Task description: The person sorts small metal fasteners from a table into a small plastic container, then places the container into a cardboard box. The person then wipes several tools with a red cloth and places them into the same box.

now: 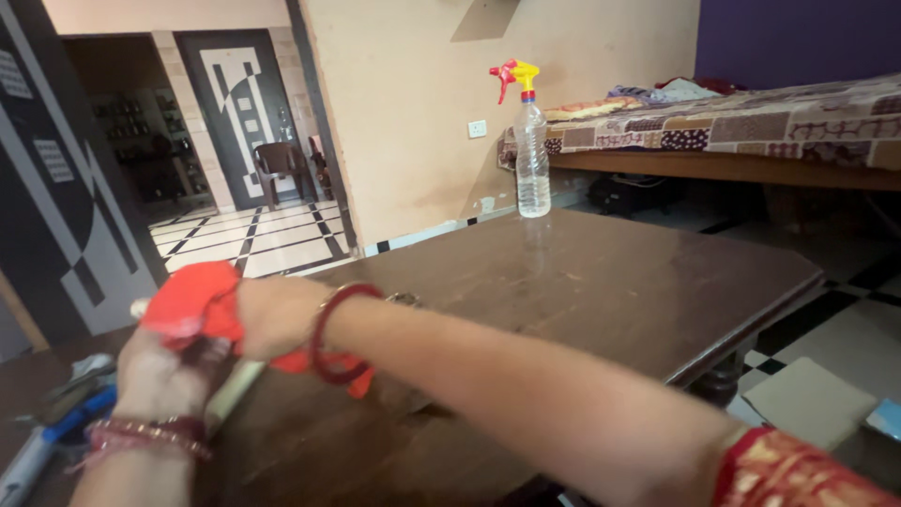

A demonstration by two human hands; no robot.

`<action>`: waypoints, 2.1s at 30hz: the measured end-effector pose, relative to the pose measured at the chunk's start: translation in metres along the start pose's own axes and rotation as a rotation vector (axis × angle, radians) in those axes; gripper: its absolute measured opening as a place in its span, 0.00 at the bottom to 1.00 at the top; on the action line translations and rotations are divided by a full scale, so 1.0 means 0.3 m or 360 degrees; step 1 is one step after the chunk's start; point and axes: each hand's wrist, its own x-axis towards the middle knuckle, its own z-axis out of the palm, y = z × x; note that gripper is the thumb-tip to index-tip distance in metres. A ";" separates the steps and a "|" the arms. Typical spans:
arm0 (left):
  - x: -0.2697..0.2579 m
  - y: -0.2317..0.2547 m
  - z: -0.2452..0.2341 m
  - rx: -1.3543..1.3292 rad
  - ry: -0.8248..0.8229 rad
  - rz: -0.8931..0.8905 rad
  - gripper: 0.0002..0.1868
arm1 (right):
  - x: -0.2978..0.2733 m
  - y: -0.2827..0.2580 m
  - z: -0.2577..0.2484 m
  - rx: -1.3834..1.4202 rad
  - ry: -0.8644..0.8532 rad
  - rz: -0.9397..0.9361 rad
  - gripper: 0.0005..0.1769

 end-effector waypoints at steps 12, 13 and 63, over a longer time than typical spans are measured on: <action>0.223 -0.121 0.149 -0.0764 -0.0105 -0.0033 0.25 | -0.336 -0.070 -0.307 0.1039 -0.0174 0.0869 0.16; 0.208 -0.128 0.178 -0.0769 -0.0150 0.0053 0.28 | -0.355 -0.058 -0.317 0.1132 -0.0162 0.0800 0.18; -1.007 -1.211 1.192 0.3184 -0.2132 0.0541 0.17 | -1.847 -0.188 -0.851 -0.0822 -0.0649 0.2388 0.22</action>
